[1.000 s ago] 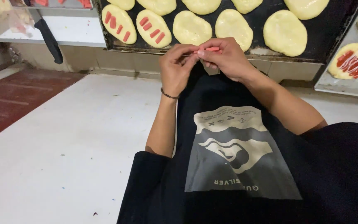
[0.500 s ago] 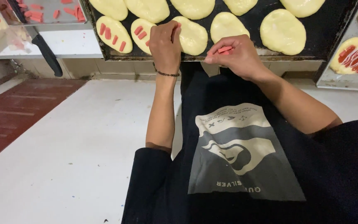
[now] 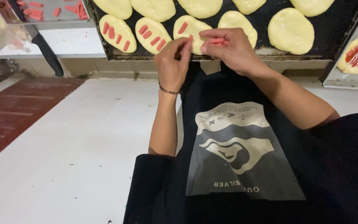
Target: The person places small pieces of sausage onto individual dough rounds arranged on a baking tray. They pick up sausage pieces from a nearby tray and arrange them in parallel lines on each dough piece, continuing until the tray is filled.
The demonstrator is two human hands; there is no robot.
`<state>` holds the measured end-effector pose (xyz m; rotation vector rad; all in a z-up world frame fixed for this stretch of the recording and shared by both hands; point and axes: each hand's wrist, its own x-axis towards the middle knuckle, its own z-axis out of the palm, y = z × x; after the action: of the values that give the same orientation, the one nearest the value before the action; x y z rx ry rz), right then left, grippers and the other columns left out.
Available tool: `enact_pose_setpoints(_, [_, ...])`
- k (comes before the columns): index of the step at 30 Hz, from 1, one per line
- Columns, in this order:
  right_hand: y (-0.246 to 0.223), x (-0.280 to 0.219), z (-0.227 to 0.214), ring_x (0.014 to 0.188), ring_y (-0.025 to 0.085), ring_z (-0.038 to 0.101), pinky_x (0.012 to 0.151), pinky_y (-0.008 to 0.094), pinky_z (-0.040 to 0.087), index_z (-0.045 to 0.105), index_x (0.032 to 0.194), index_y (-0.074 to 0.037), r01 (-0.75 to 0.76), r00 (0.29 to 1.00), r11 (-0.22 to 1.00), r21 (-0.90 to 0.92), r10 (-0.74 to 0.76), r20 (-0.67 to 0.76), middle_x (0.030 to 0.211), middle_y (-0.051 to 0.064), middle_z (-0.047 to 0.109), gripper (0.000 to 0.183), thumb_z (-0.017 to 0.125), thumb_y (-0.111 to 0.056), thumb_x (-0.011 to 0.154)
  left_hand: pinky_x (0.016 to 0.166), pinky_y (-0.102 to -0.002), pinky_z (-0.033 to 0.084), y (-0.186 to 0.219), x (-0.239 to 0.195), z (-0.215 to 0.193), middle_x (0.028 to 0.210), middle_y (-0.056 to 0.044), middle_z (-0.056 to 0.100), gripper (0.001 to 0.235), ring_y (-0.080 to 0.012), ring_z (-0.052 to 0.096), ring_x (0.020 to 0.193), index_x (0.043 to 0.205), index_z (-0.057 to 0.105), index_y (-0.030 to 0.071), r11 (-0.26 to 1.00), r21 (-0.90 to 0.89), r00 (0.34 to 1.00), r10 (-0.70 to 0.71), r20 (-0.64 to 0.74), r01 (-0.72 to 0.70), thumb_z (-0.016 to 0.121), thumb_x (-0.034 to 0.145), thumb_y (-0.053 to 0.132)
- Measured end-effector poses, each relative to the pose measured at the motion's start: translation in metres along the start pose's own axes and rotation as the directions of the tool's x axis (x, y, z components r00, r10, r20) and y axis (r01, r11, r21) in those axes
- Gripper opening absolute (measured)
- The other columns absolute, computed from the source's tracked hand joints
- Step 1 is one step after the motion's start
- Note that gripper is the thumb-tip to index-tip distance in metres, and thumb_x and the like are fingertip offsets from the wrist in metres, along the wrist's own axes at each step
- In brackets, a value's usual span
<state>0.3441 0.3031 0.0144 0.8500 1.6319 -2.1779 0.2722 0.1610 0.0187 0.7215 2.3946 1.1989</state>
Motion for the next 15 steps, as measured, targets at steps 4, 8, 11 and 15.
enact_pose_setpoints(4, [-0.009, -0.005, -0.002, 0.061, 0.006, 0.050, 0.049, 0.015, 0.038, 0.055, 0.105, 0.001, -0.009, 1.000, 1.000, 0.010, 0.009, -0.015, 0.083, 0.006, 0.062, 0.033, 0.043, 0.000, 0.075, 0.063, -0.028, 0.046, -0.038, 0.005, 0.021, 0.077, -0.007, 0.059, 0.005, -0.0197, 0.055, 0.071, 0.083, 0.060, 0.004, 0.947, 0.211, 0.954, 0.271, -0.131, -0.240, 0.058, 0.079, 0.006])
enact_pose_setpoints(8, [-0.009, -0.009, -0.006, 0.067, 0.011, 0.060, 0.044, 0.016, 0.036, 0.053, 0.098, 0.003, 0.063, 0.995, 0.998, -0.029, -0.061, 0.078, 0.086, 0.011, 0.063, 0.020, 0.041, 0.001, 0.083, 0.057, -0.029, 0.032, -0.021, 0.009, 0.019, 0.068, -0.007, 0.037, 0.005, -0.0195, 0.036, 0.061, 0.075, 0.054, -0.001, 0.902, 0.301, 0.914, 0.369, -0.167, -0.309, 0.053, 0.080, 0.001])
enact_pose_setpoints(11, [-0.008, -0.009, -0.006, 0.065, 0.009, 0.058, 0.044, 0.016, 0.036, 0.050, 0.102, 0.000, 0.040, 0.992, 0.999, 0.006, -0.040, 0.121, 0.086, 0.011, 0.063, 0.019, 0.047, -0.008, 0.085, 0.061, -0.028, 0.041, 0.008, -0.006, 0.002, 0.077, -0.009, 0.046, 0.011, -0.0202, 0.046, 0.070, 0.091, 0.058, -0.001, 0.968, 0.133, 0.966, 0.229, -0.124, -0.213, 0.050, 0.084, 0.001])
enact_pose_setpoints(15, [-0.004, -0.010, -0.007, 0.047, 0.008, 0.041, 0.045, 0.019, 0.037, 0.046, 0.101, -0.007, 0.024, 0.981, 0.995, -0.101, -0.004, 0.193, 0.074, 0.003, 0.059, 0.021, 0.051, -0.021, 0.086, 0.077, -0.030, 0.043, 0.019, -0.022, 0.001, 0.098, -0.008, 0.049, 0.024, -0.0226, 0.049, 0.089, 0.107, 0.053, 0.005, 0.983, -0.015, 0.977, 0.183, 0.106, -0.183, 0.059, 0.083, 0.008])
